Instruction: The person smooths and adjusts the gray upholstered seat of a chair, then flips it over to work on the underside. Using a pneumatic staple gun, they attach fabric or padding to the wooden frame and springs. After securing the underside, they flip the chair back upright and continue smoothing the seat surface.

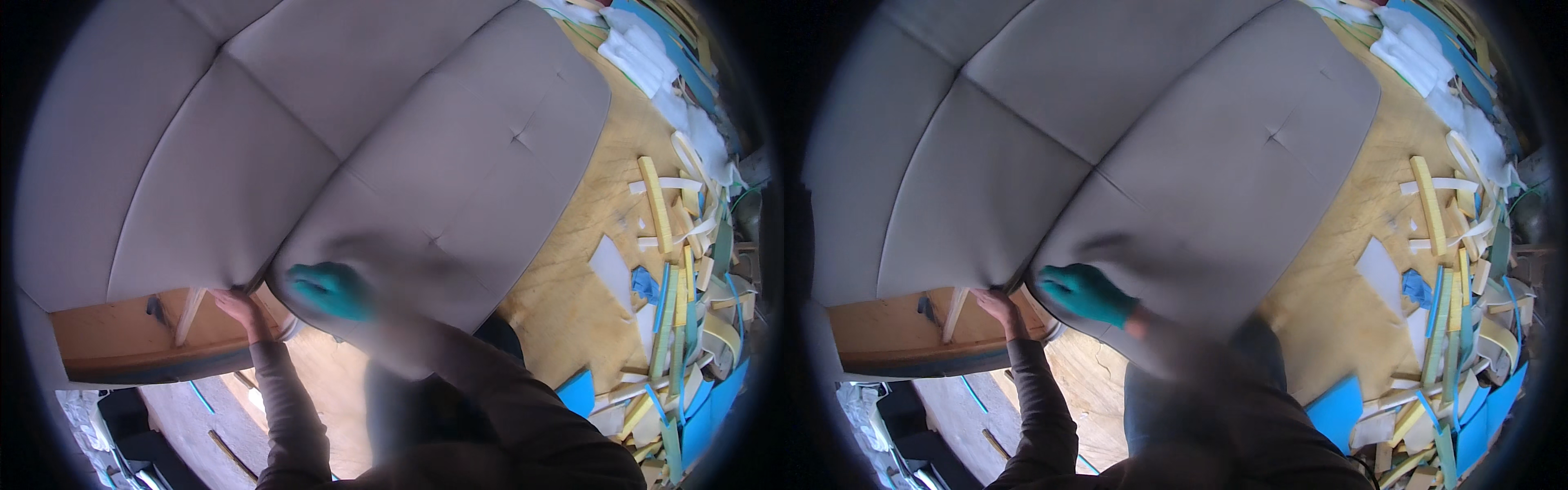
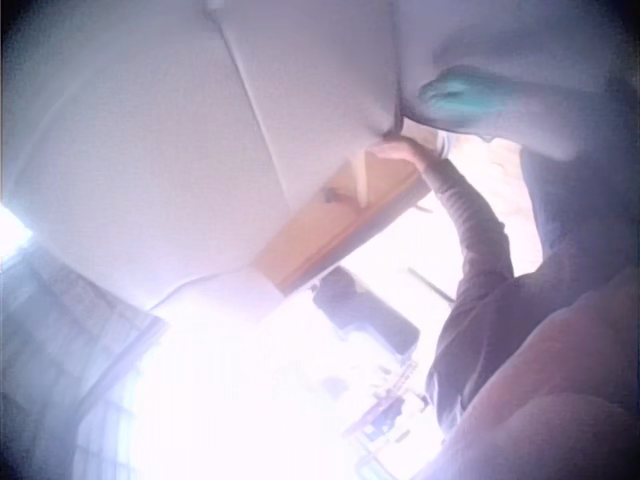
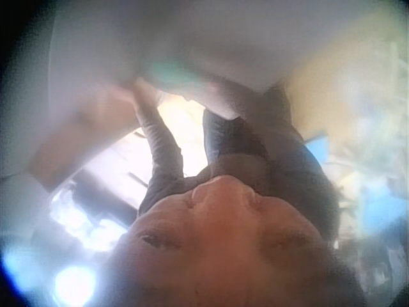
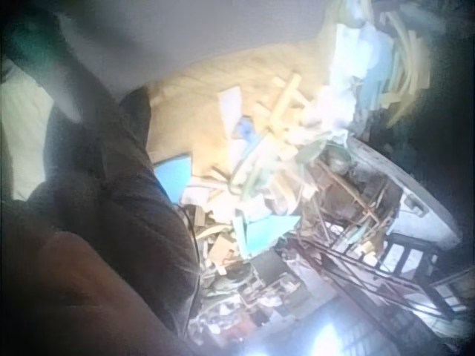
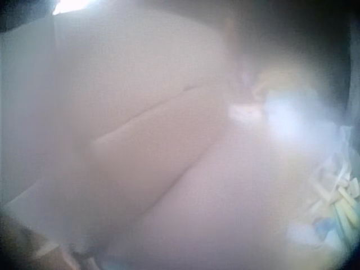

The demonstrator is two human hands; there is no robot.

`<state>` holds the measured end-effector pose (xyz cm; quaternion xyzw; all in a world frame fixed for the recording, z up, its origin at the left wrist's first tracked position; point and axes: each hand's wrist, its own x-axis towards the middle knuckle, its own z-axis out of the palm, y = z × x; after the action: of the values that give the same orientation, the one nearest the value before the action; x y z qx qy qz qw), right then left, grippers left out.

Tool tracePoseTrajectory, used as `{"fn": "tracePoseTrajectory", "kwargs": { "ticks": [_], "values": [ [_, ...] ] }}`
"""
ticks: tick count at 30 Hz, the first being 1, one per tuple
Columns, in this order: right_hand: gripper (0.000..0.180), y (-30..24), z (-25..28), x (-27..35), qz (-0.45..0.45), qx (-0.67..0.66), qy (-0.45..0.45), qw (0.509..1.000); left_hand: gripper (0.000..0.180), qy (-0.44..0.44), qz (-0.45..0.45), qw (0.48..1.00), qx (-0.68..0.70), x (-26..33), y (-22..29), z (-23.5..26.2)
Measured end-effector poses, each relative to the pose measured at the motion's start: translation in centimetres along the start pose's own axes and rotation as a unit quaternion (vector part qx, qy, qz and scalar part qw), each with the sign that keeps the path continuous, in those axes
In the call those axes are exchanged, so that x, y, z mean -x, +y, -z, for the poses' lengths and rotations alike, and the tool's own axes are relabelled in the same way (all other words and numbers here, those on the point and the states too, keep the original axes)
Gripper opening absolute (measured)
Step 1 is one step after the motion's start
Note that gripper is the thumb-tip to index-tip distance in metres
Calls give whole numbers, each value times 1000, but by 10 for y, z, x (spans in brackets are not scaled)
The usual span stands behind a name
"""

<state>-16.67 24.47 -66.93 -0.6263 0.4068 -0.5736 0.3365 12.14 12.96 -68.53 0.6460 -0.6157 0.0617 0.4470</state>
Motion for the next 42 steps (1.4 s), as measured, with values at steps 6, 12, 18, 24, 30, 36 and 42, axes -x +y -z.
{"fn": "tracePoseTrajectory", "kwargs": {
  "ticks": [6, 12, 18, 24, 30, 36, 42],
  "values": [
    [42, 70, 255, 186, -126, -85, 359, 921, 51, 60, 156, 970, 179, 14, 39, 47],
    [59, 151, 457, 355, -297, 549, 505, 596, 29, -93, 11, 989, 114, 70, 202, 5],
    [66, 205, 450, 406, -405, 682, 392, 466, 36, -367, -329, 852, 178, 14, 399, -219],
    [68, 195, 449, 395, -456, 647, 382, 478, 46, -363, -234, 898, 87, -15, 473, -356],
    [67, 190, 449, 389, -465, 654, 367, 471, 68, -413, -262, 846, -214, -14, 490, -384],
    [65, 194, 450, 393, -433, 670, 374, 473, 47, -356, -247, 893, -122, -13, 489, -396],
    [65, 196, 449, 395, -441, 682, 358, 461, 49, -356, -206, 907, -89, -12, 488, -402]
  ]
}}
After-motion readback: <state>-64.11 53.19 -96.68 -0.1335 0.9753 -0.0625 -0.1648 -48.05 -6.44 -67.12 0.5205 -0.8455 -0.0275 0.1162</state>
